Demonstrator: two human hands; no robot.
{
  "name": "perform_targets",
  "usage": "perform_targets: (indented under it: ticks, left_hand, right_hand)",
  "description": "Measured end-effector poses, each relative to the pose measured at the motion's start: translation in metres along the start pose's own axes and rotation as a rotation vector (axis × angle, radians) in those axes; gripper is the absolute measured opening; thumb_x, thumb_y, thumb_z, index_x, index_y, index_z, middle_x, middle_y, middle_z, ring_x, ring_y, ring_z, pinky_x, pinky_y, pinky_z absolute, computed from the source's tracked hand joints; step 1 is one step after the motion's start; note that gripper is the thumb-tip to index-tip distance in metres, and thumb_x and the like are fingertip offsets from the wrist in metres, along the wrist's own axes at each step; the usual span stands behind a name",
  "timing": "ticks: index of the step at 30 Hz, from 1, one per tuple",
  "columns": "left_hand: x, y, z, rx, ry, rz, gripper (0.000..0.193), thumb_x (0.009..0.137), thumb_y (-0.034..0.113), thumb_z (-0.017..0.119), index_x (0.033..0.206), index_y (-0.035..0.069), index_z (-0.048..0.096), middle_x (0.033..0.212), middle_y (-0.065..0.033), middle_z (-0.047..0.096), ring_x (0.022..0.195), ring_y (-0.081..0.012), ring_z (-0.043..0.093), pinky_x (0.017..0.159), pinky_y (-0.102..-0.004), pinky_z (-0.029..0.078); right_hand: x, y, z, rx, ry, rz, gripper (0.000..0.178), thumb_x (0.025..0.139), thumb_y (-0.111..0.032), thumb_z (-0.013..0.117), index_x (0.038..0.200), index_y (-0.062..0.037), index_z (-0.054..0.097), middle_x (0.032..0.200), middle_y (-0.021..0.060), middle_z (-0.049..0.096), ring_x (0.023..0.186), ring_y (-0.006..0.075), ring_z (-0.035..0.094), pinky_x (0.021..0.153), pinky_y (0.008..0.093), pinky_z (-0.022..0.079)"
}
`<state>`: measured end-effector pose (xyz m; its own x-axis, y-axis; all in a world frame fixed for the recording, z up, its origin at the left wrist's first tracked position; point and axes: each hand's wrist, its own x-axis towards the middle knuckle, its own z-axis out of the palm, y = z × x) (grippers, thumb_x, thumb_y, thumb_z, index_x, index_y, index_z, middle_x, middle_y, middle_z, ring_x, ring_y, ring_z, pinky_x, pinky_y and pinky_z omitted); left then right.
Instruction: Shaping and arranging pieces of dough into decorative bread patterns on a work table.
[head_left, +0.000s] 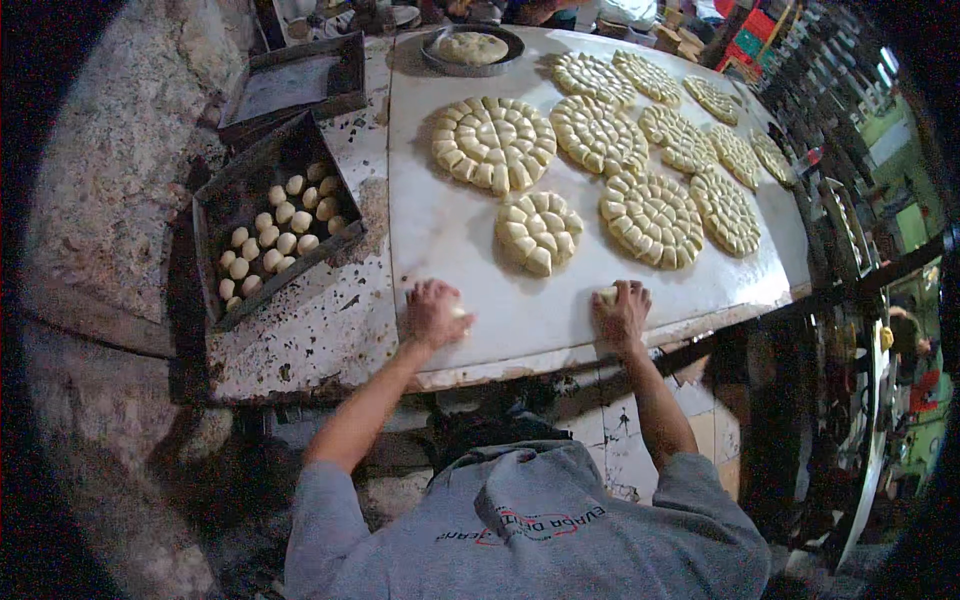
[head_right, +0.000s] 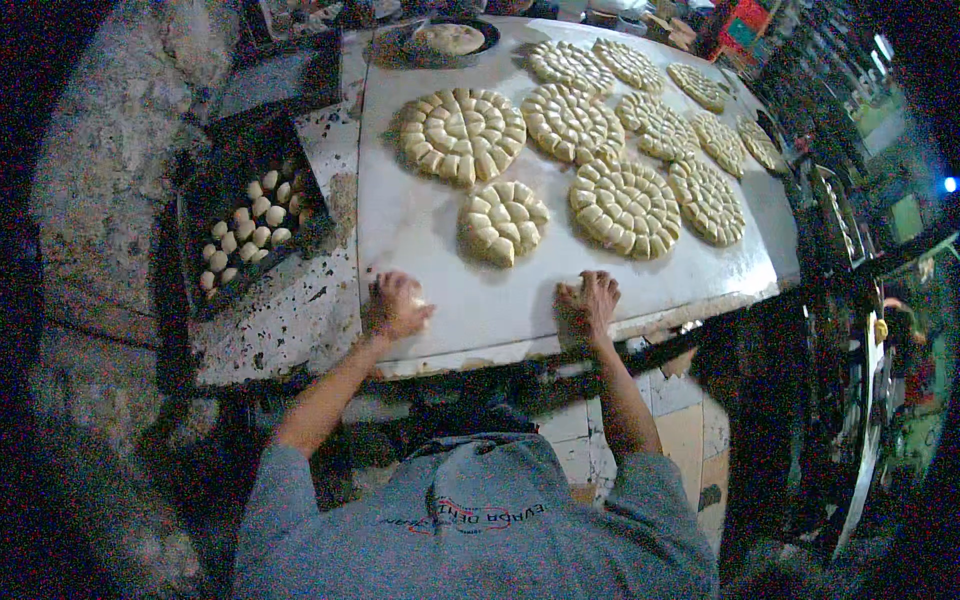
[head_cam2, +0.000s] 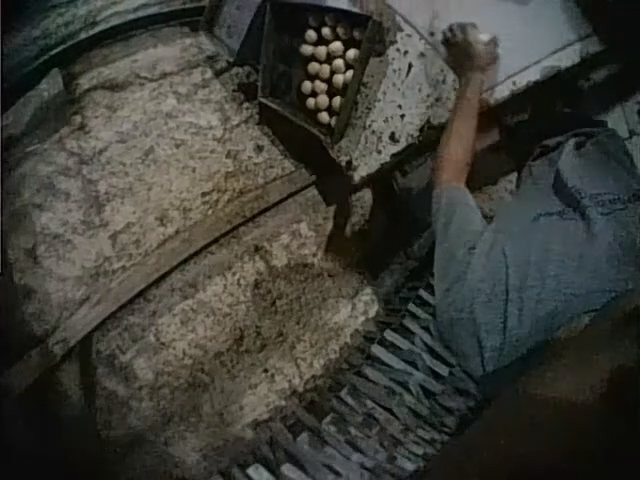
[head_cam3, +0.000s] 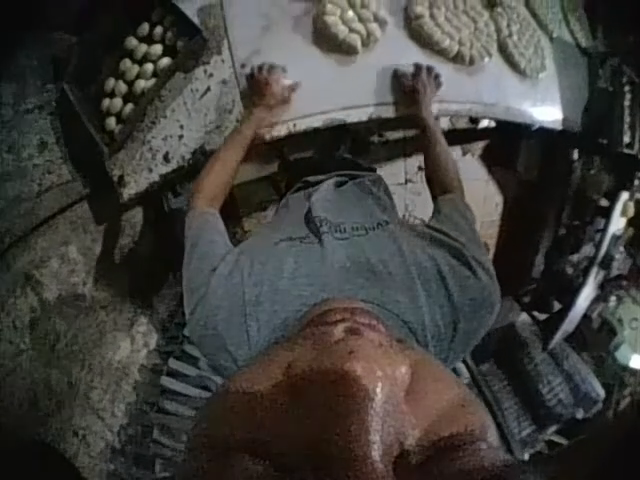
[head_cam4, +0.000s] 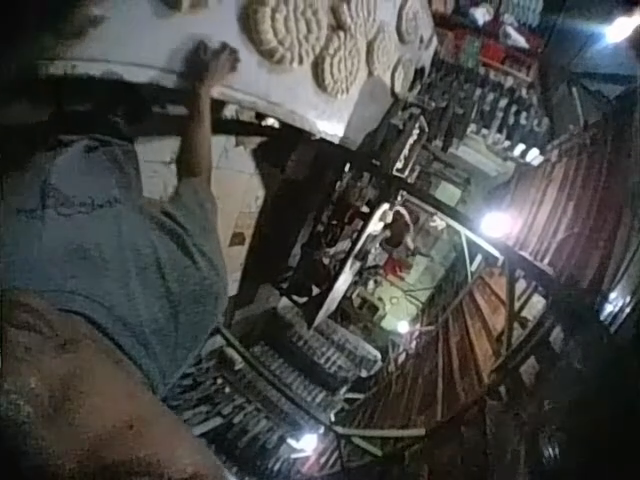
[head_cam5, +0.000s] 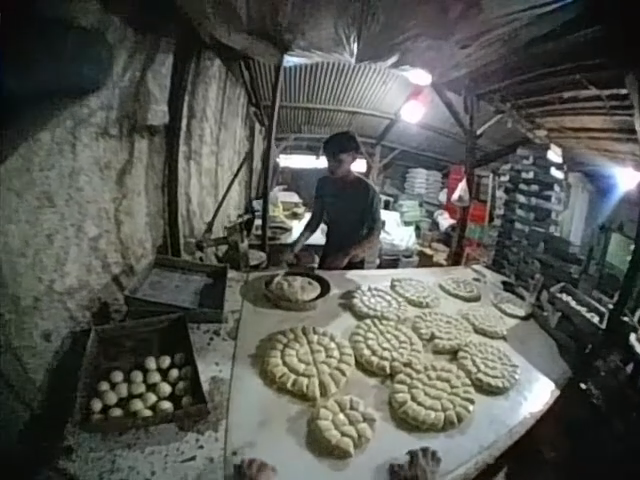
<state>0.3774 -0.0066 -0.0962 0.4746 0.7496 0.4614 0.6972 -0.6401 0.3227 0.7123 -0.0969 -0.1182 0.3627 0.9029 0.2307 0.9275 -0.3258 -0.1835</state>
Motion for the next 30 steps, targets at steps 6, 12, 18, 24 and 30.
perform_targets:
  ticks: [6,12,18,24,30]
  left_hand:
    - [0.069,0.049,0.070,-0.033,0.097,-0.477,0.017,0.070,0.021,0.063,0.061,0.008,0.059,0.077,-0.0099,0.059,0.078,-0.0294,0.055,0.071,-0.0417,0.042]
    - [-0.033,0.079,0.033,-0.069,-0.091,-0.294,0.017,0.065,0.015,0.066,0.077,0.007,0.056,0.089,-0.0097,0.052,0.089,-0.0301,0.050,0.078,-0.0422,0.042]
    - [0.025,-0.017,0.059,0.134,0.220,-0.539,0.016,0.063,0.015,0.064,0.067,0.008,0.050,0.079,-0.0128,0.051,0.080,-0.0316,0.049,0.071,-0.0453,0.039]
    - [0.044,0.062,0.118,-0.085,0.194,-0.457,0.010,0.065,0.011,0.062,0.065,0.008,0.053,0.077,-0.0105,0.054,0.076,-0.0300,0.050,0.069,-0.0416,0.040]
    - [-0.032,0.028,0.010,0.080,0.063,-0.273,0.011,0.065,0.004,0.063,0.071,0.004,0.054,0.083,-0.0100,0.051,0.080,-0.0298,0.049,0.069,-0.0402,0.042]
  right_hand:
    - [0.066,-0.024,0.046,0.256,0.196,0.051,0.023,0.074,-0.024,0.061,0.084,-0.0037,0.060,0.091,0.0138,0.055,0.090,0.0318,0.046,0.083,0.0430,0.035]
    - [-0.024,-0.004,0.015,0.313,0.004,-0.474,0.028,0.070,-0.014,0.061,0.096,-0.0067,0.054,0.102,0.0112,0.048,0.101,0.0316,0.043,0.085,0.0428,0.037]
    - [0.072,0.024,0.013,0.230,0.154,-0.225,0.021,0.076,-0.014,0.057,0.093,-0.0033,0.051,0.098,0.0178,0.046,0.092,0.0363,0.043,0.083,0.0455,0.035]
    - [0.055,-0.017,0.038,0.520,0.114,-0.165,0.013,0.070,-0.009,0.061,0.079,-0.0032,0.054,0.091,0.0149,0.052,0.091,0.0340,0.044,0.082,0.0417,0.037]
    - [0.016,0.037,0.000,0.282,-0.089,-0.268,0.030,0.071,-0.015,0.063,0.098,-0.0032,0.054,0.103,0.0150,0.052,0.099,0.0328,0.046,0.086,0.0438,0.037]
